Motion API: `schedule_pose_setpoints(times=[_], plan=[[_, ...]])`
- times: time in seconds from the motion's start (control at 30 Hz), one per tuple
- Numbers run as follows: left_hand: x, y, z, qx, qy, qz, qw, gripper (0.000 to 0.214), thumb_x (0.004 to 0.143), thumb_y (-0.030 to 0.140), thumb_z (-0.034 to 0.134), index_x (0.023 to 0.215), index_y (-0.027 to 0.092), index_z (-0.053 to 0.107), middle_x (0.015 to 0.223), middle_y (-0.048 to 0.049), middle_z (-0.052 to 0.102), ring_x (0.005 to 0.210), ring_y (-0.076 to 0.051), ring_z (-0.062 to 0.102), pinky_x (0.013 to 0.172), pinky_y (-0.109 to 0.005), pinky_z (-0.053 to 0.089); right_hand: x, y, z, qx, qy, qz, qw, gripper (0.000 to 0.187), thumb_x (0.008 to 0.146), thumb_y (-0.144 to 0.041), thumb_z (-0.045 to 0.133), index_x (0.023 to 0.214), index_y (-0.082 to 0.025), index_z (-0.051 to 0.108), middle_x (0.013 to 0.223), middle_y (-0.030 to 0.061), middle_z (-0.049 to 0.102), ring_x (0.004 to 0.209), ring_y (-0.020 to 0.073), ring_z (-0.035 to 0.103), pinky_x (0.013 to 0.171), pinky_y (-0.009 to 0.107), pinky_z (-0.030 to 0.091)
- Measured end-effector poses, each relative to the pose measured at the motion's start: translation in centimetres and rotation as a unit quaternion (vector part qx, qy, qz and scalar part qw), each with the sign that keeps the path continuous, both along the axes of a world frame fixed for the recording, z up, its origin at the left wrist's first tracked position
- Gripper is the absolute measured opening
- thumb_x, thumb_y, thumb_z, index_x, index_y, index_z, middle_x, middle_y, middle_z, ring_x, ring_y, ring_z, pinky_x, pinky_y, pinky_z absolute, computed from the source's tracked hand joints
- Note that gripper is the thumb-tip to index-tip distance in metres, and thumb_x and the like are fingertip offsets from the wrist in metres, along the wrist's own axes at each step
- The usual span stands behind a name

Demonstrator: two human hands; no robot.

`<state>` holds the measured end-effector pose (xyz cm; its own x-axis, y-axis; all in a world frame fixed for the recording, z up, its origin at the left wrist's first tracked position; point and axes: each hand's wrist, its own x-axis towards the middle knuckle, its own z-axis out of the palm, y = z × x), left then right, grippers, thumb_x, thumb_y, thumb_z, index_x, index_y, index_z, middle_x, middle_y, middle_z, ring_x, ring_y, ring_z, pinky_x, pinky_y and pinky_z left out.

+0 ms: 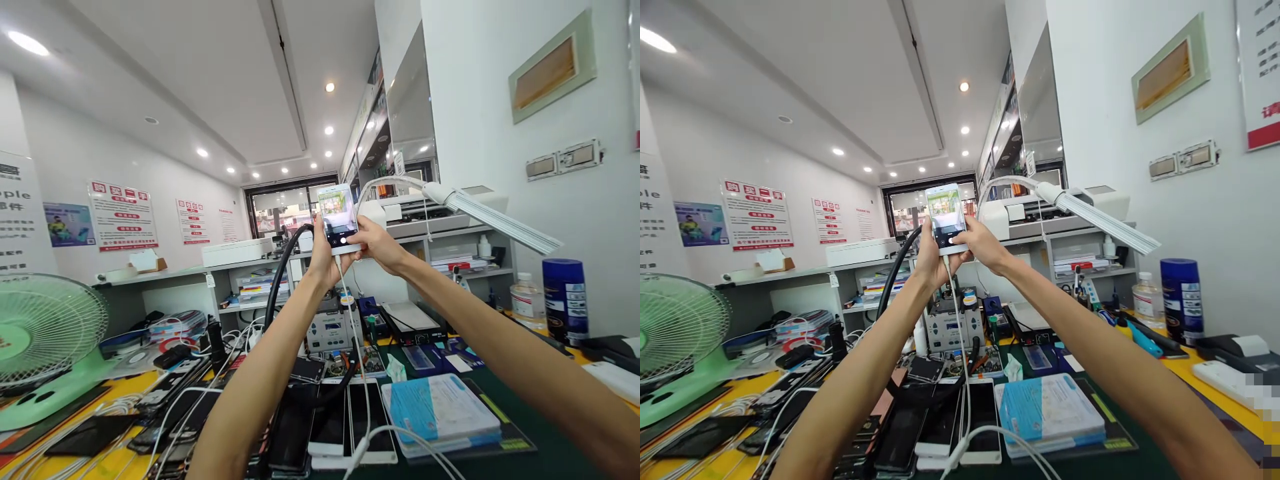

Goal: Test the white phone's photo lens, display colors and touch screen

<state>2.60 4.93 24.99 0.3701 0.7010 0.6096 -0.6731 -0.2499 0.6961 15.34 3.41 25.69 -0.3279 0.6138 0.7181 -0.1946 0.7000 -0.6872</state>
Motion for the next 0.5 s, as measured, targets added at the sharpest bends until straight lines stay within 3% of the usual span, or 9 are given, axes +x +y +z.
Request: schedule_pose_setpoints(times=[0.27,0.5], plan=[[-0.7,1.6,0.6,0.024,-0.003,0.022,0.999,0.065,0.091,0.067,0.038,0.115,0.012,0.064,0.084,-0.0122,0.071,0.068,-0.019,0.068,0.051,-0.024,0.051,-1.0,2.1,0.8,0.034,-0.018,-0.011,0.999,0.033,0.068,-0.016,0.064,0.098,-0.018,0.051,0.076,-0.0019,0.056,0.054,0.0094,0.050,0.042,0.021,0.046],[-0.8,2.1,0.6,0.019,-0.001,0.036,0.999,0.063,0.089,0.067,0.041,0.109,0.012,0.065,0.080,-0.0118,0.071,0.066,-0.019,0.068,0.048,-0.024,0.050,-0.9,1.9,1.4,0.030,-0.029,-0.010,0.999,0.039,0.064,-0.016,0.075,0.096,-0.018,0.053,0.079,0.0003,0.062,0.056,0.0104,0.054,0.041,0.021,0.048]])
